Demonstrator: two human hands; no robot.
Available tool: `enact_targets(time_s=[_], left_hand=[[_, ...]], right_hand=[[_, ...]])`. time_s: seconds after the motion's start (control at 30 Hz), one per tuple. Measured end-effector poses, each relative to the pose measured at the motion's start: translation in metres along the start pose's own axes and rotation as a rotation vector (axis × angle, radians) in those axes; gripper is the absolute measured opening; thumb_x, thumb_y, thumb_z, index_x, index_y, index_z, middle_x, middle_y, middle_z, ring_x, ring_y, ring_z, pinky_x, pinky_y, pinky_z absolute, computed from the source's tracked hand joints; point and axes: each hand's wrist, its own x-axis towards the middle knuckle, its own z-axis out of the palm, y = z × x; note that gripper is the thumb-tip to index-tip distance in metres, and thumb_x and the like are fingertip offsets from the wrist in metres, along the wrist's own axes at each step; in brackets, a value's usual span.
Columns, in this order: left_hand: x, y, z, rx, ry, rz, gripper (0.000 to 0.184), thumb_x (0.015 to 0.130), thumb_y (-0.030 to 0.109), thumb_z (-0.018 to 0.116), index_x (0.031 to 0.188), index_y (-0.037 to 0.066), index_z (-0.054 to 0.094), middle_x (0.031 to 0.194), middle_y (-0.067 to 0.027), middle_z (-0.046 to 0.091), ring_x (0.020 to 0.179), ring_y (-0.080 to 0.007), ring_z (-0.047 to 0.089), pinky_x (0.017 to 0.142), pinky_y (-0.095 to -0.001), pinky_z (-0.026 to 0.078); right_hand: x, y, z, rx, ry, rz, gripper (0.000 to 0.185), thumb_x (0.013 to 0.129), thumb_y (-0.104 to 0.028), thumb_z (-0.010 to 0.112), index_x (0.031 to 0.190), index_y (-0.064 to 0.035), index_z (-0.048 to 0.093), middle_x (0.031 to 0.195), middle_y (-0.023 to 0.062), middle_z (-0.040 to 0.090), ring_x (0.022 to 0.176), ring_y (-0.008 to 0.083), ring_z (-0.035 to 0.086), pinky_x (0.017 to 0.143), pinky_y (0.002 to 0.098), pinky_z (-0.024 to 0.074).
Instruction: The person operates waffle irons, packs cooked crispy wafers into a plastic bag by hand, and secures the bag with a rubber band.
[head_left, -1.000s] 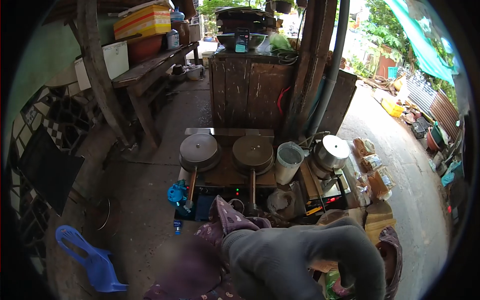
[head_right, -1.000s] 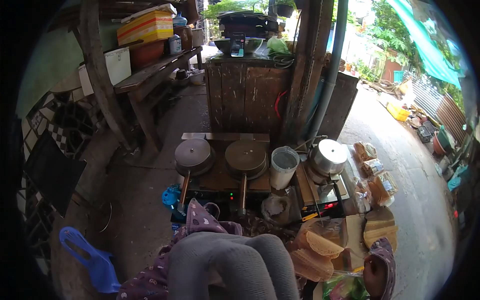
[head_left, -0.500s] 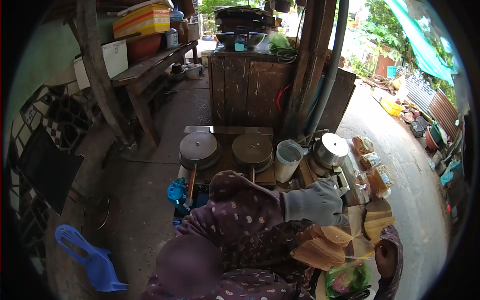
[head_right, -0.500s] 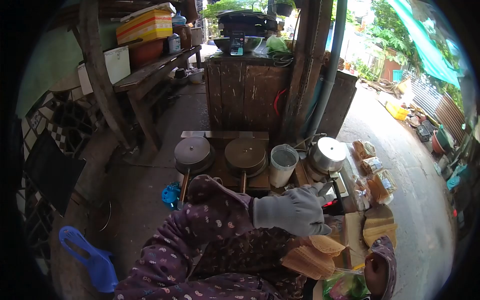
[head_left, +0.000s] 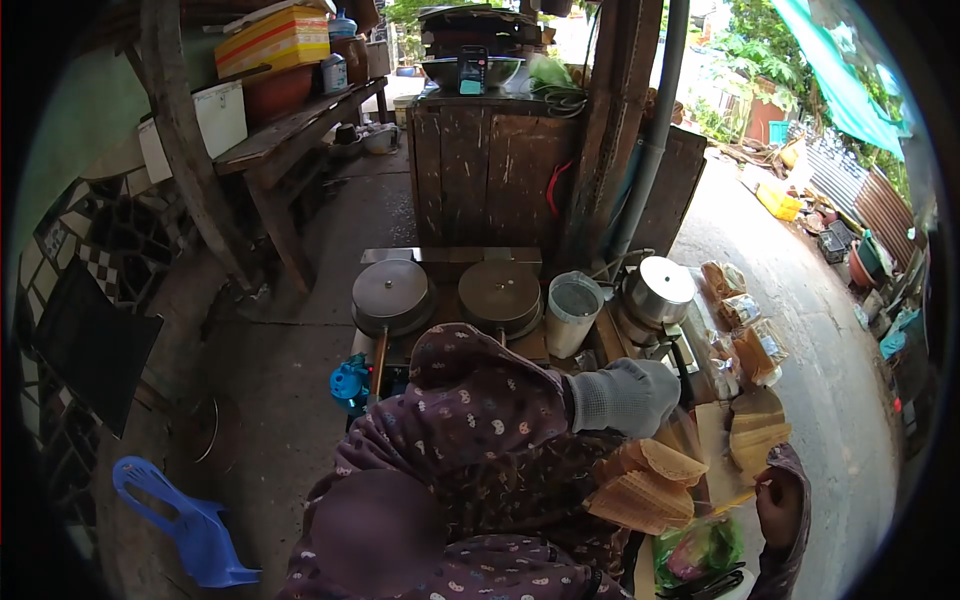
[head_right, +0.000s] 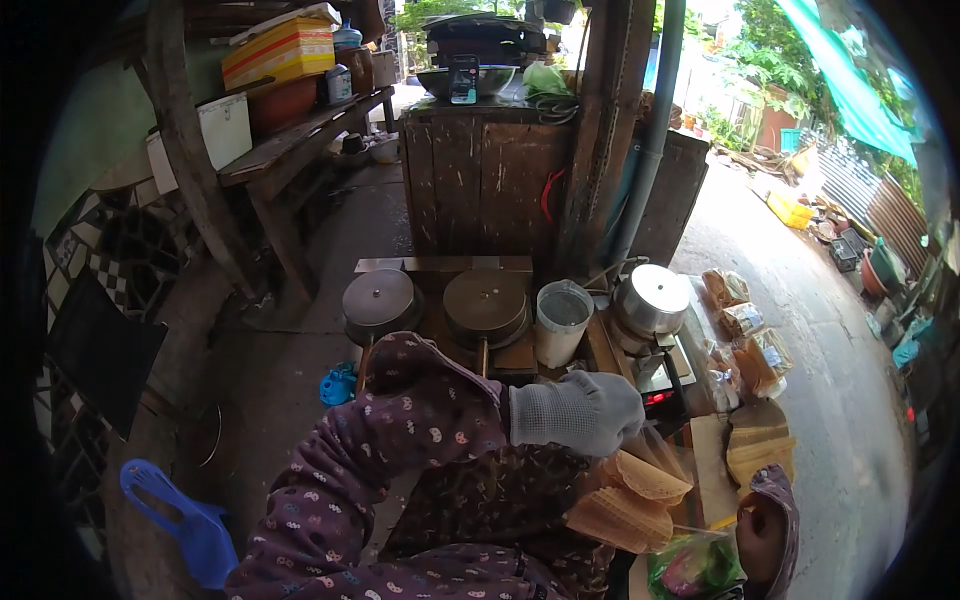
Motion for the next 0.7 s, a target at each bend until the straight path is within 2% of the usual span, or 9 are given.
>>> enact_targets(time_s=[0.13,0.2,0.27,0.3,0.37,0.43,0.53,0.63,0.7], left_hand=[[0.008,-0.009,0.012,-0.043,-0.151,0.012,0.014,0.065,0.014,0.062,0.074,0.005,0.067,0.075,-0.017,0.064,0.076,-0.0311,0.064,0.071,-0.0377,0.051],[0.008,-0.01,0.016,-0.051,-0.125,-0.013,0.014,0.066,0.015,0.062,0.073,0.004,0.067,0.074,-0.0166,0.064,0.076,-0.0308,0.065,0.069,-0.0377,0.051],[0.006,-0.007,0.012,-0.028,-0.094,-0.013,0.015,0.068,0.014,0.06,0.075,0.003,0.067,0.075,-0.0173,0.064,0.077,-0.0311,0.064,0.07,-0.038,0.051],[0.006,-0.005,0.011,-0.003,-0.076,-0.002,0.015,0.07,0.012,0.057,0.076,0.002,0.067,0.076,-0.0181,0.064,0.077,-0.0316,0.064,0.071,-0.0382,0.051],[0.003,0.005,0.001,0.016,-0.059,-0.042,0.016,0.071,0.011,0.055,0.076,0.001,0.067,0.076,-0.019,0.063,0.077,-0.0323,0.063,0.072,-0.0384,0.051],[0.003,0.016,-0.009,0.004,-0.062,-0.139,0.015,0.072,0.012,0.056,0.074,0.002,0.066,0.073,-0.019,0.062,0.076,-0.0329,0.063,0.07,-0.0382,0.051],[0.007,0.012,-0.002,-0.013,-0.074,-0.095,0.012,0.07,0.01,0.058,0.073,0.002,0.066,0.072,-0.0195,0.062,0.075,-0.0329,0.063,0.068,-0.0376,0.051],[0.005,0.014,-0.008,-0.002,-0.096,-0.062,0.012,0.066,0.008,0.061,0.074,0.001,0.066,0.074,-0.0186,0.063,0.075,-0.0316,0.064,0.067,-0.0368,0.051],[0.001,0.019,-0.021,-0.064,-0.155,-0.072,0.013,0.064,0.007,0.062,0.075,0.001,0.066,0.076,-0.0179,0.063,0.077,-0.0308,0.064,0.068,-0.0359,0.051]], right_hand=[[0.0,-0.007,0.001,0.077,0.041,0.059,0.011,0.075,0.006,0.051,0.08,-0.0027,0.056,0.072,0.0012,0.049,0.059,0.0074,0.043,0.054,0.0219,0.0334],[0.005,0.002,-0.003,-0.124,0.023,-0.314,0.02,0.072,0.01,0.047,0.086,-0.0011,0.055,0.071,0.0023,0.049,0.058,0.0084,0.044,0.055,0.0226,0.0371],[0.005,-0.004,-0.007,-0.209,-0.063,-0.508,0.026,0.069,0.012,0.044,0.09,-0.0001,0.055,0.074,0.0042,0.051,0.063,0.0103,0.048,0.06,0.0241,0.0406],[0.002,-0.011,-0.013,-0.193,-0.14,-0.515,0.028,0.068,0.012,0.044,0.091,0.0,0.056,0.077,0.0057,0.053,0.068,0.0118,0.051,0.064,0.0251,0.0423],[0.0,-0.013,-0.016,-0.153,-0.284,-0.289,0.031,0.069,0.012,0.044,0.093,-0.0001,0.057,0.085,0.0085,0.057,0.081,0.0142,0.055,0.072,0.0266,0.0439],[-0.004,0.0,-0.018,-0.104,-0.401,0.175,0.031,0.071,0.012,0.044,0.096,-0.0005,0.059,0.095,0.0112,0.06,0.094,0.0163,0.057,0.08,0.0276,0.0438],[-0.009,0.01,-0.006,-0.011,-0.208,-0.066,0.034,0.074,0.011,0.045,0.102,-0.0014,0.06,0.101,0.0108,0.061,0.09,0.0141,0.057,0.076,0.0255,0.0437],[-0.009,0.018,0.001,-0.084,-0.057,-0.275,0.036,0.077,0.011,0.045,0.108,-0.0018,0.059,0.102,0.008,0.06,0.076,0.0131,0.053,0.071,0.0239,0.0428],[-0.009,0.012,0.0,-0.052,-0.075,-0.202,0.04,0.076,0.012,0.045,0.112,-0.0024,0.057,0.102,0.0069,0.06,0.072,0.0122,0.049,0.069,0.0235,0.0419]])
